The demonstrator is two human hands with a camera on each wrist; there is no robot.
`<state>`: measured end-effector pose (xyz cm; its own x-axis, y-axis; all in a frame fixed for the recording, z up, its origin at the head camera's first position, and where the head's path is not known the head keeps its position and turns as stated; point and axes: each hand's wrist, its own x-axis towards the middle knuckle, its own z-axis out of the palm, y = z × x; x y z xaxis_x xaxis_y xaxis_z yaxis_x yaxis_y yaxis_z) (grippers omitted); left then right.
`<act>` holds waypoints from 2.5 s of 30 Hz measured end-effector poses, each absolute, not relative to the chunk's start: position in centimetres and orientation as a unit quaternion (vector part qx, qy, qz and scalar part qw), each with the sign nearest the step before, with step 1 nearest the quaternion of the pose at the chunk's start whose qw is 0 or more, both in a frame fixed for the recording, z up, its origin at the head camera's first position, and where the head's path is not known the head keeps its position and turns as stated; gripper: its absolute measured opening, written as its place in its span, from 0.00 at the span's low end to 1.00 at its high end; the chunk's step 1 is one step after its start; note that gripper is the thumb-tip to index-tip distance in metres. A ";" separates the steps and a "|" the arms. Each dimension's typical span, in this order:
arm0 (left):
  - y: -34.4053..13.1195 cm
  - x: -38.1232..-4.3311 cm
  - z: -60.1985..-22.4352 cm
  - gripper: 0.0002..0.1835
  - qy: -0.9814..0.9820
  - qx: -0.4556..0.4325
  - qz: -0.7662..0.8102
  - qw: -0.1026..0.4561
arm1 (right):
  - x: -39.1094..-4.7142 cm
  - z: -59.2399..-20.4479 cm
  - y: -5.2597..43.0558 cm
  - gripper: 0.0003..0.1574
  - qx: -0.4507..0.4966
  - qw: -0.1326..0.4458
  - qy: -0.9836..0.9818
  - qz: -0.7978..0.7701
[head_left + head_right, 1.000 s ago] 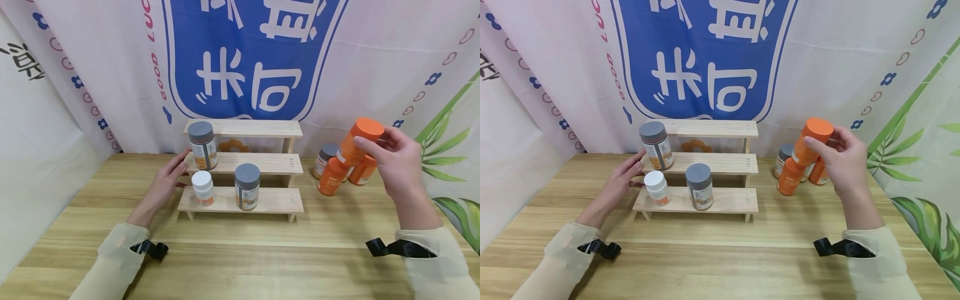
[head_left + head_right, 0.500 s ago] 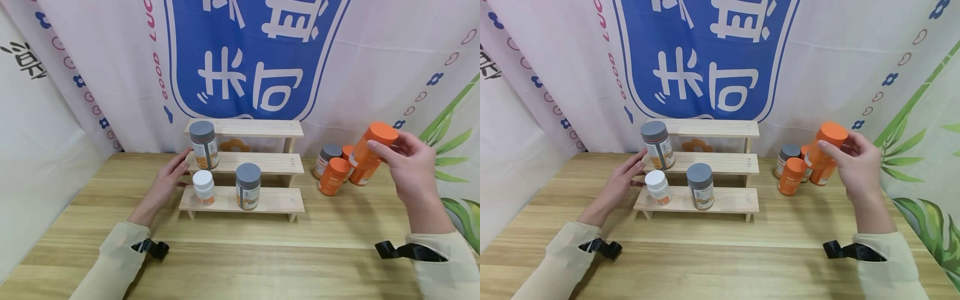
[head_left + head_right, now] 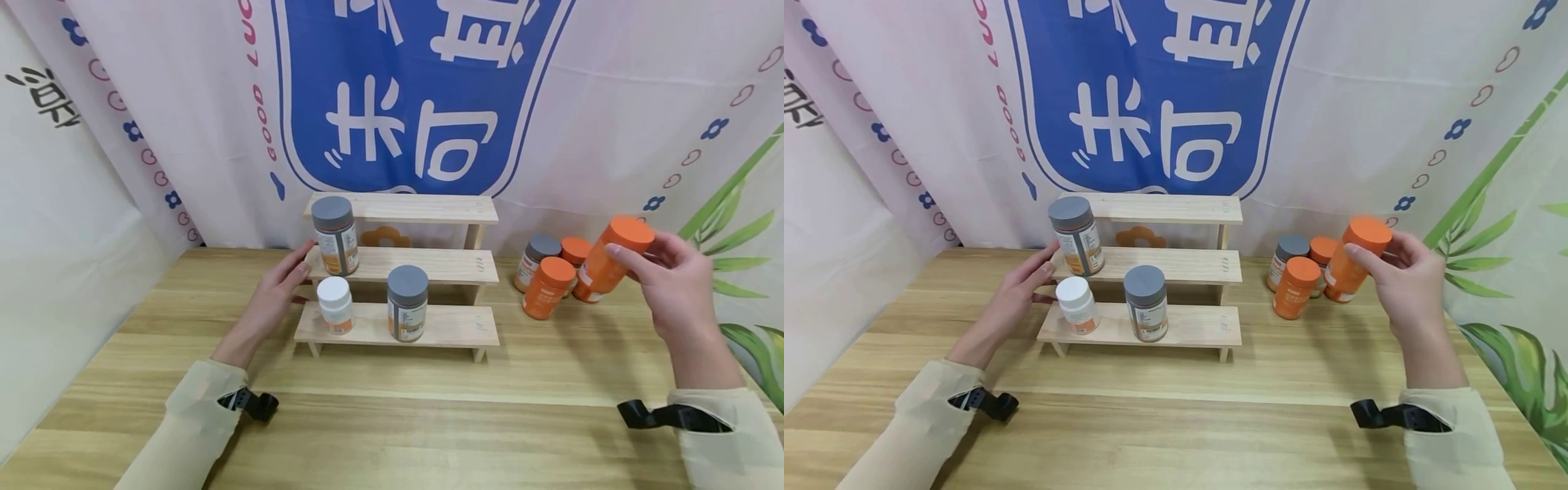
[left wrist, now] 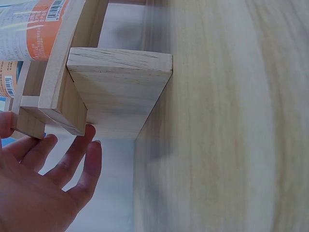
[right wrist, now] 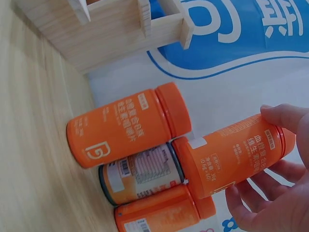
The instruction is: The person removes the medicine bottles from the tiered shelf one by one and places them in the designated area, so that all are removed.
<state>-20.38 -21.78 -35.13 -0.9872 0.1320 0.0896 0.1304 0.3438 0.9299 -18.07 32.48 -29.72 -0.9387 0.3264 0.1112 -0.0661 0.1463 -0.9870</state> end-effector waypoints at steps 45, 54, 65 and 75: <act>-21.8 -20.4 -35.2 0.31 0.825 0.083 0.559 -0.001 | -19.1 -34.8 34.6 0.45 -0.035 0.044 -0.915 0.399; -21.7 -20.4 -35.2 0.31 0.824 0.085 0.561 -0.005 | -19.2 -34.9 34.3 0.50 -0.040 0.039 -0.910 0.410; -21.7 -20.4 -35.2 0.32 0.823 0.081 0.562 0.001 | -19.1 -34.1 34.9 0.53 -0.035 0.013 -0.907 0.419; -21.8 -20.4 -35.1 0.31 0.826 0.079 0.559 -0.002 | -18.2 -32.0 34.8 0.48 -0.030 0.058 -0.896 0.438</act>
<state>-20.40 -21.83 -35.13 -0.9874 0.1293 0.0915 0.1330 0.3630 0.9223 -18.23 34.83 -32.00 -0.9914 0.1042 0.0789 0.0017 0.6138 -0.7894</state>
